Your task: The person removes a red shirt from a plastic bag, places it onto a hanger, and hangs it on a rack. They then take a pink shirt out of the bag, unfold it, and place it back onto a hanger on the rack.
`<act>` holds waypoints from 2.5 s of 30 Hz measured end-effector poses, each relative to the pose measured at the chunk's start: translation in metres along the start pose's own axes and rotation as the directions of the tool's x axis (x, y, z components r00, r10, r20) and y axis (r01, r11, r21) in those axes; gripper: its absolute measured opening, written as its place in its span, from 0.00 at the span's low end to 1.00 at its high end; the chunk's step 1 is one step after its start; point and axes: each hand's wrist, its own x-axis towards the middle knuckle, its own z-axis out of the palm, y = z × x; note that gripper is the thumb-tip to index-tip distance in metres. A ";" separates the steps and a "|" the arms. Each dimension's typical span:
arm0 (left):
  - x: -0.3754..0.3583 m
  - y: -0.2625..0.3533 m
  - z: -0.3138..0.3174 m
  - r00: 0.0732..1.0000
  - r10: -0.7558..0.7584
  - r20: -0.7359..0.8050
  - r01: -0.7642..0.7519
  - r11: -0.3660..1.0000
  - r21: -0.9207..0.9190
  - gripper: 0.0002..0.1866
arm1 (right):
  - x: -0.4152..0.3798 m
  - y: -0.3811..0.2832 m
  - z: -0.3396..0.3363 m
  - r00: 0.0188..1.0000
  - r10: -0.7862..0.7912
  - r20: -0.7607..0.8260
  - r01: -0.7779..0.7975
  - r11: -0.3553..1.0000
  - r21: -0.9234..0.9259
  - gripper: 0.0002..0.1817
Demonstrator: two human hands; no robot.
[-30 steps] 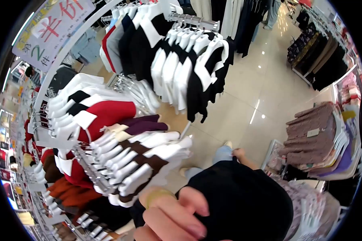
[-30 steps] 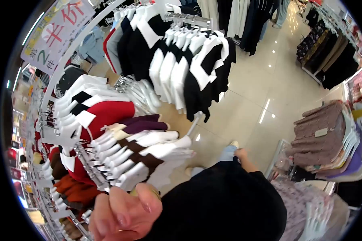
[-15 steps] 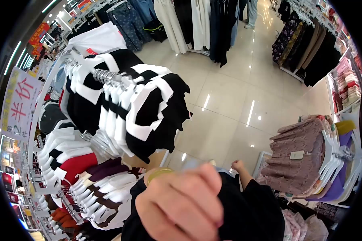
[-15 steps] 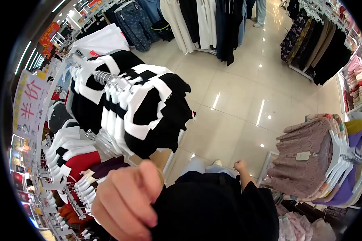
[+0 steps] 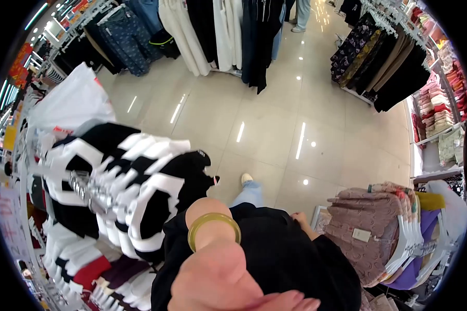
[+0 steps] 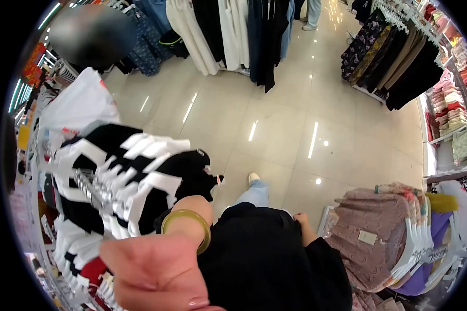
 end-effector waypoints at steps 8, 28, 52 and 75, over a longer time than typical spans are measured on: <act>0.008 -0.105 0.022 0.953 -0.277 -0.122 0.281 0.960 0.015 0.05 | 0.117 -0.150 -0.062 0.997 -0.081 -0.019 0.083 0.990 0.113 0.12; -0.092 -0.469 -0.159 0.504 -0.846 -0.172 0.413 0.061 0.909 0.18 | 0.404 -0.556 -0.120 0.934 -0.142 0.327 0.117 0.989 0.093 0.07; 0.210 -0.393 -0.321 0.266 -0.959 -0.099 -0.470 -0.218 0.855 0.19 | -0.039 -1.023 0.217 -0.521 -0.571 0.634 0.521 0.375 0.766 0.08; -0.020 -0.351 -0.342 -0.219 -0.838 -0.500 -0.138 -0.481 0.866 0.03 | -0.327 -1.111 0.247 -0.535 0.761 0.368 0.118 -0.364 0.924 0.30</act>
